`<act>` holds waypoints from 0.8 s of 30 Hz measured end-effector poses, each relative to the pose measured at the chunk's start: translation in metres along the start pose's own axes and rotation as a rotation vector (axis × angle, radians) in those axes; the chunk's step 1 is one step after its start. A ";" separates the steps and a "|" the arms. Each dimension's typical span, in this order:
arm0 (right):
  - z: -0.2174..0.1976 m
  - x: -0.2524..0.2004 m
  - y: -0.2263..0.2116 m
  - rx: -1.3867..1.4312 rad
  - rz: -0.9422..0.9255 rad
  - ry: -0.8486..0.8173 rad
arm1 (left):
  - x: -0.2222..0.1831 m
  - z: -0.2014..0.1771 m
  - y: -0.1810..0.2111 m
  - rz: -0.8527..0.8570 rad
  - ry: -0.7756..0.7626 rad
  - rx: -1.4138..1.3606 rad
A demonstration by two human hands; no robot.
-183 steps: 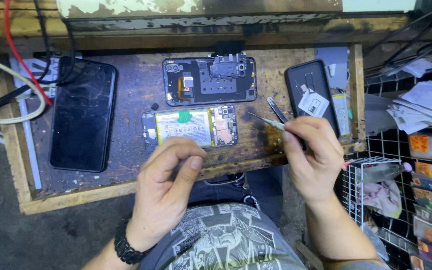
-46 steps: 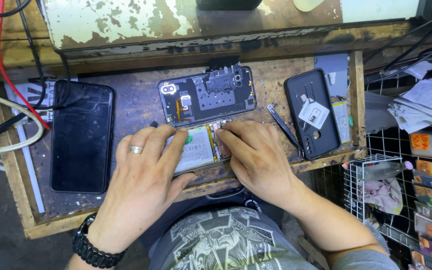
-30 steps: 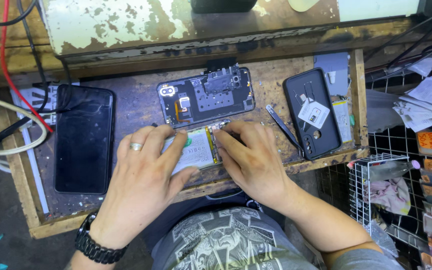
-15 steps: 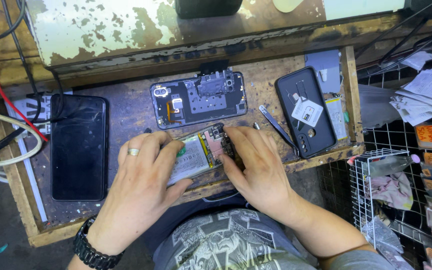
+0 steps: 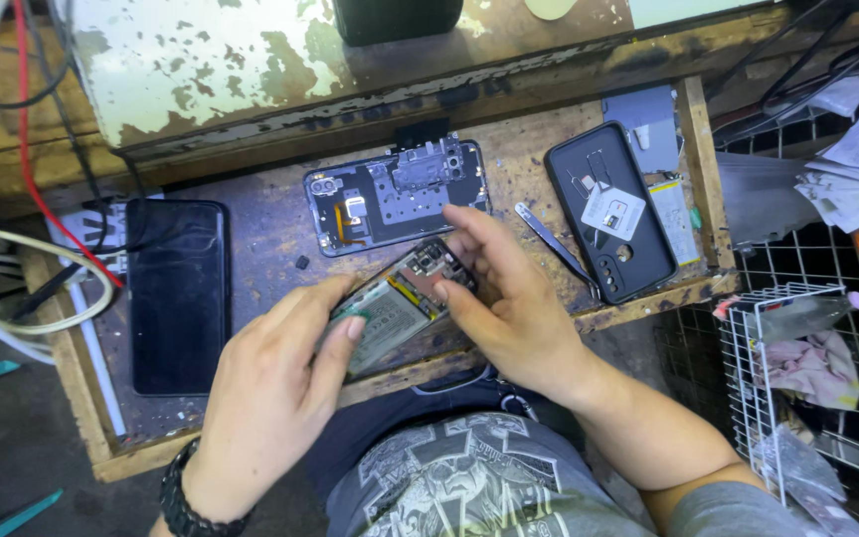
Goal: The person repairs a mobile phone by hand, handling the battery, internal circuitry, and back housing while using a small tool at a workbench.
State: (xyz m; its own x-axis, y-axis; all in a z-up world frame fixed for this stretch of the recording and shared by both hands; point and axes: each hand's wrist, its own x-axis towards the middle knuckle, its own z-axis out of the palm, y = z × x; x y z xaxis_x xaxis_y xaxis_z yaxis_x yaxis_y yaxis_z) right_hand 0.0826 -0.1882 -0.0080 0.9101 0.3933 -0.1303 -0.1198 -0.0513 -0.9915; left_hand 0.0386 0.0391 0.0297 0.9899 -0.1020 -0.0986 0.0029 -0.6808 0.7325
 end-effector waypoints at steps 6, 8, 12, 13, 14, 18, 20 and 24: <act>0.004 0.022 0.010 0.258 -0.099 0.042 | 0.016 0.004 0.000 -0.342 -0.116 -0.356; 0.008 0.027 0.014 0.266 -0.122 0.079 | 0.016 0.009 0.000 -0.325 -0.088 -0.396; 0.012 0.029 0.022 0.400 -0.092 0.064 | 0.011 0.014 -0.005 -0.201 -0.036 -0.566; 0.013 0.029 0.022 0.427 -0.090 0.064 | 0.010 0.014 -0.006 -0.193 -0.023 -0.568; 0.014 0.029 0.021 0.455 -0.088 0.059 | 0.009 0.015 -0.007 -0.187 -0.005 -0.570; 0.019 0.026 0.016 0.508 -0.076 0.028 | 0.006 0.021 -0.003 -0.224 0.059 -0.559; 0.020 0.024 0.015 0.449 -0.058 0.034 | 0.005 0.023 0.002 -0.231 0.091 -0.481; 0.021 0.026 0.016 0.415 -0.049 0.039 | 0.004 0.025 0.008 -0.192 0.131 -0.374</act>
State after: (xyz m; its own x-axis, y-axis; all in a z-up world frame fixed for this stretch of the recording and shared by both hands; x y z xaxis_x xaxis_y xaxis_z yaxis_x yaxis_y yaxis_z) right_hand 0.0962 -0.1594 -0.0269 0.9321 0.3507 -0.0912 -0.2187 0.3440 -0.9131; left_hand 0.0390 0.0145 0.0183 0.9759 0.1104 -0.1883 0.2161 -0.3660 0.9052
